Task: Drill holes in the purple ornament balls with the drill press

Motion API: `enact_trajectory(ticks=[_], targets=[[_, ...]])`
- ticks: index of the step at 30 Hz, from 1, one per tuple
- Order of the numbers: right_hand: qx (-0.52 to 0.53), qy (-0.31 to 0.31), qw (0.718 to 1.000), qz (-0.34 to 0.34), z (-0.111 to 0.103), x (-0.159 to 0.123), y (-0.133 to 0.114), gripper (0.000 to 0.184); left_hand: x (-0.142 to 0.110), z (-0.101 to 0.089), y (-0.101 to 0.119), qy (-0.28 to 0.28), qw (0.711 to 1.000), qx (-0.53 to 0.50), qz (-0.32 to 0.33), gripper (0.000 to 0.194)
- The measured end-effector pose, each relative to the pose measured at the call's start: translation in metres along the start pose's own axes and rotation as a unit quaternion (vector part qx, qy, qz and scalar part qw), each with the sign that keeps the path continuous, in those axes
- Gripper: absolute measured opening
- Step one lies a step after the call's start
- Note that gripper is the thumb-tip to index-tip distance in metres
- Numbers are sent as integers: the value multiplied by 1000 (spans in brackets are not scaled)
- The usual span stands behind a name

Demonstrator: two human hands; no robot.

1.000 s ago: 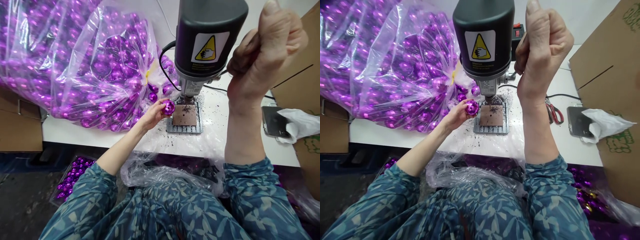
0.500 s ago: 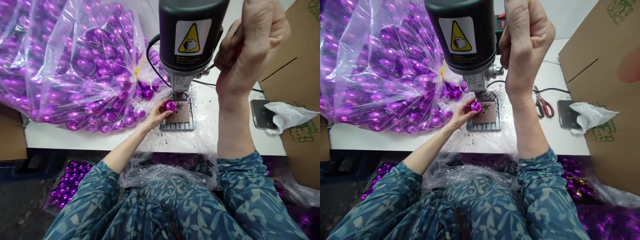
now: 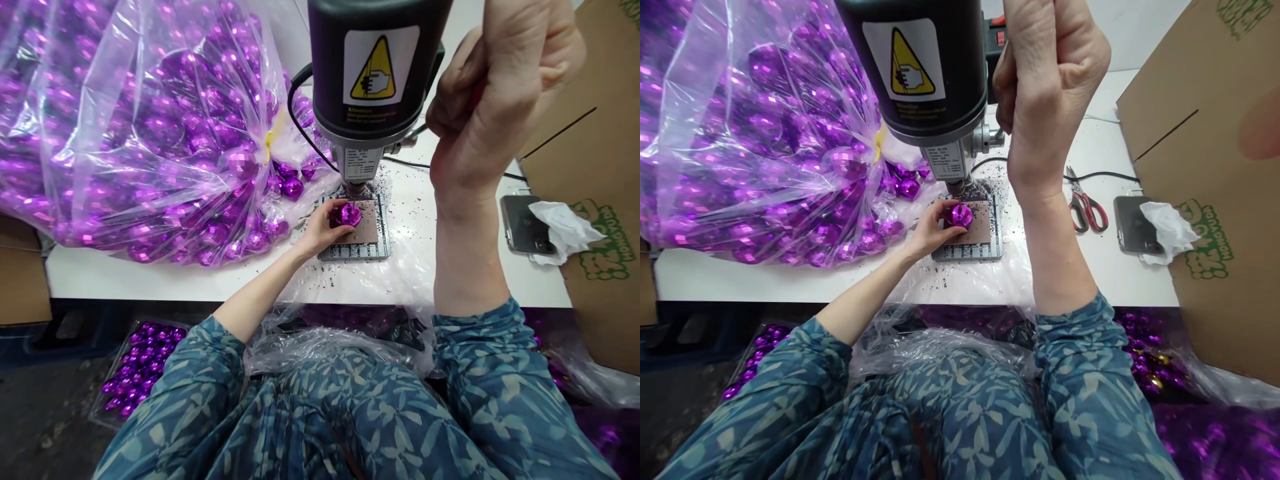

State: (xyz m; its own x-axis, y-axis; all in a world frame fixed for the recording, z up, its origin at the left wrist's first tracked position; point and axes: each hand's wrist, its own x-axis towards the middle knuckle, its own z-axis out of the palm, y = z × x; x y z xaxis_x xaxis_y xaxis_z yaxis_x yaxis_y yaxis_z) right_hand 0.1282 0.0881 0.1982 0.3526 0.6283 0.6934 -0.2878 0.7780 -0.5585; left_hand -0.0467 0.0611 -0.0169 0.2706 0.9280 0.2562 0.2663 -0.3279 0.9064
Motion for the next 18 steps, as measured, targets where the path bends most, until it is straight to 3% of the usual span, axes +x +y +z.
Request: enact_trajectory(ticks=[4,10,15,18], targets=[[-30,-13,999,-19,-1,0,2,61,-6,11,3,32,997,56,39,58],[-64,-25,997,-33,-5,-3,1,60,-8,23,-1,34,999,18,26,62],[-49,-10,996,-71,-6,-23,-6,56,-9,23,-2,40,999,10,33,63],[-71,8,993,-89,-8,-38,-9,63,-10,23,-4,39,998,10,42,63]])
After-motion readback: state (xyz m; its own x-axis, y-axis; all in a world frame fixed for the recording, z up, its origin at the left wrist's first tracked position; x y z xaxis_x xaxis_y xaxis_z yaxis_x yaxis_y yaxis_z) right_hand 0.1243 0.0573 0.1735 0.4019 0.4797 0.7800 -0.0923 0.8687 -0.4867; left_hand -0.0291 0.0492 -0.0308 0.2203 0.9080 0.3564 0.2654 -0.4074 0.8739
